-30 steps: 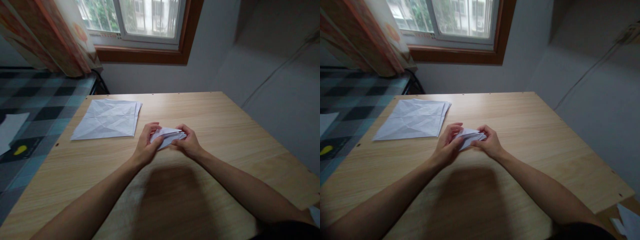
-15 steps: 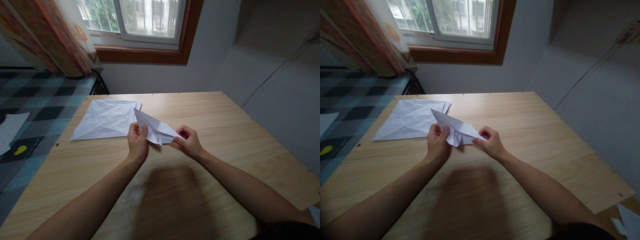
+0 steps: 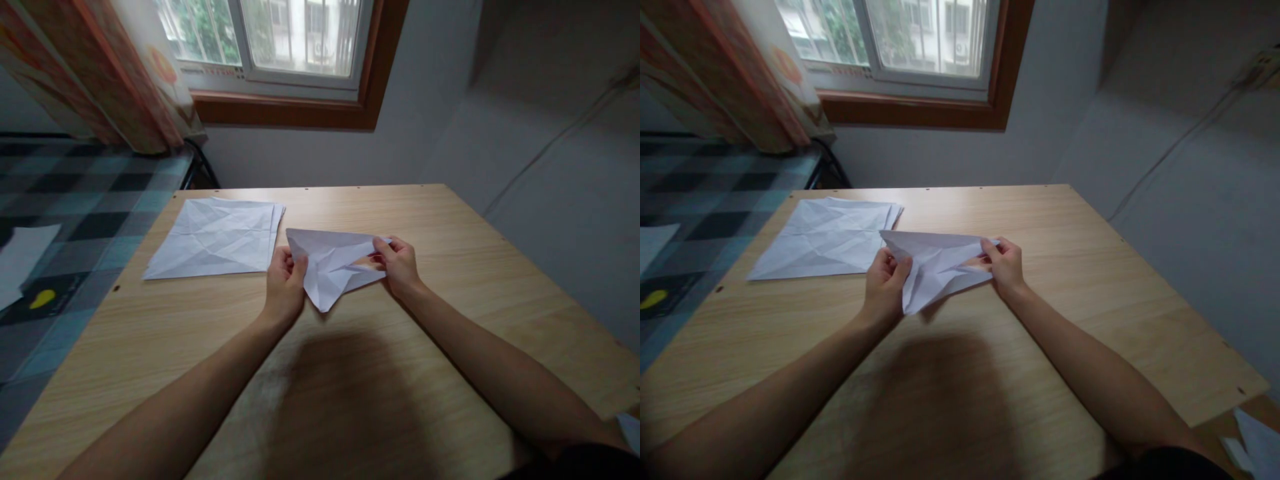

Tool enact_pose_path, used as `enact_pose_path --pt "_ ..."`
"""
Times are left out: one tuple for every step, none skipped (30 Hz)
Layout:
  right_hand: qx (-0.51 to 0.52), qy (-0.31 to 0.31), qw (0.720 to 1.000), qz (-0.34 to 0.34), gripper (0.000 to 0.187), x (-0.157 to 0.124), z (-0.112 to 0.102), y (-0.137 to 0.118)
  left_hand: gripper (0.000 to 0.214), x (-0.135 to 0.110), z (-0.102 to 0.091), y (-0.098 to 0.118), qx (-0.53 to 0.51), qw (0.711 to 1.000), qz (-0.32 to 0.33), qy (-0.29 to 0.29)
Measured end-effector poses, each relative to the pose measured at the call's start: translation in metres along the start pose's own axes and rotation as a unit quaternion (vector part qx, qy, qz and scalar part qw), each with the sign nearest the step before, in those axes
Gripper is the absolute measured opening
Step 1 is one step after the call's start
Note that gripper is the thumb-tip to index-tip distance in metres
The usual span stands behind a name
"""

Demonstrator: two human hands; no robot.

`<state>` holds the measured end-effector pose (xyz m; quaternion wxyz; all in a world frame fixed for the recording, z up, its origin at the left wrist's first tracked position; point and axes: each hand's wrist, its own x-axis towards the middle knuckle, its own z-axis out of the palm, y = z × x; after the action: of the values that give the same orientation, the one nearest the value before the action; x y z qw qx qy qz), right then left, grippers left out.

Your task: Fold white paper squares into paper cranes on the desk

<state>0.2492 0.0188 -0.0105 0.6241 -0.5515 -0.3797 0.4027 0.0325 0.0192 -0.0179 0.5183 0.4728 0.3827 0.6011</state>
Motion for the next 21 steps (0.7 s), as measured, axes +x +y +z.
enact_pose_path --pt "0.0 -0.011 1.0 0.011 0.041 0.003 -0.001 -0.001 0.026 0.0 -0.001 -0.001 0.022 1.0 0.004 0.001" --pt "-0.002 -0.026 0.999 0.019 0.042 0.005 -0.003 -0.003 0.024 0.0 -0.001 -0.002 0.048 0.999 0.01 0.004" --pt "-0.005 -0.042 0.999 0.026 0.043 0.007 -0.005 -0.005 0.025 0.0 -0.001 -0.003 0.081 0.996 0.022 0.009" --pt "-0.01 -0.058 0.998 0.034 0.044 0.009 -0.006 -0.008 0.031 0.0 -0.002 -0.003 0.12 0.992 0.042 0.017" --pt "-0.02 -0.071 0.996 0.04 0.045 0.011 -0.008 -0.011 0.044 -0.001 -0.002 -0.002 0.166 0.983 0.073 0.027" --pt "-0.037 -0.08 0.995 0.04 0.045 0.013 -0.01 -0.014 0.06 -0.002 -0.002 0.0 0.218 0.969 0.115 0.036" --pt "-0.062 -0.086 0.994 0.033 0.044 0.014 -0.013 -0.018 0.075 -0.003 -0.001 0.003 0.271 0.948 0.163 0.043" --pt "-0.092 -0.09 0.992 0.017 0.042 0.016 -0.015 -0.022 0.086 -0.005 -0.001 0.006 0.322 0.922 0.212 0.046" --pt "-0.125 -0.093 0.988 -0.004 0.04 0.017 -0.017 -0.026 0.094 -0.007 0.0 0.009 0.364 0.895 0.255 0.043" --pt "-0.156 -0.094 0.983 -0.026 0.039 0.019 -0.02 -0.03 0.097 -0.01 0.0 0.012 0.4 0.87 0.287 0.033" --pt "-0.182 -0.095 0.978 -0.046 0.037 0.02 -0.022 -0.035 0.096 -0.013 0.001 0.014 0.428 0.849 0.31 0.015" --pt "-0.201 -0.095 0.973 -0.059 0.035 0.02 -0.024 -0.039 0.093 -0.016 0.001 0.016 0.45 0.831 0.326 -0.011" --pt "-0.214 -0.096 0.97 -0.067 0.034 0.02 -0.025 -0.042 0.089 -0.019 0.002 0.016 0.467 0.816 0.337 -0.045" --pt "-0.221 -0.095 0.968 -0.072 0.033 0.02 -0.026 -0.045 0.086 -0.021 0.002 0.016 0.479 0.803 0.344 -0.087" --pt "-0.226 -0.095 0.967 -0.075 0.032 0.019 -0.026 -0.048 0.085 -0.023 0.002 0.016 0.486 0.791 0.348 -0.134" --pt "-0.229 -0.093 0.966 -0.078 0.031 0.017 -0.026 -0.05 0.085 -0.024 0.002 0.015 0.487 0.779 0.35 -0.183" --pt "-0.231 -0.093 0.965 -0.08 0.031 0.016 -0.025 -0.052 0.086 -0.025 0.001 0.015 0.483 0.769 0.351 -0.229" --pt "-0.231 -0.093 0.965 -0.08 0.031 0.014 -0.024 -0.054 0.086 -0.025 0.001 0.014 0.475 0.761 0.35 -0.271" --pt "-0.227 -0.095 0.966 -0.077 0.032 0.013 -0.023 -0.056 0.084 -0.024 0.001 0.014 0.466 0.755 0.347 -0.305" --pt "-0.221 -0.099 0.968 -0.07 0.032 0.012 -0.022 -0.058 0.08 -0.023 0.001 0.015 0.458 0.752 0.342 -0.328" --pt "-0.213 -0.108 0.969 -0.057 0.033 0.011 -0.022 -0.06 0.075 -0.022 0.0 0.015 0.452 0.752 0.336 -0.343"
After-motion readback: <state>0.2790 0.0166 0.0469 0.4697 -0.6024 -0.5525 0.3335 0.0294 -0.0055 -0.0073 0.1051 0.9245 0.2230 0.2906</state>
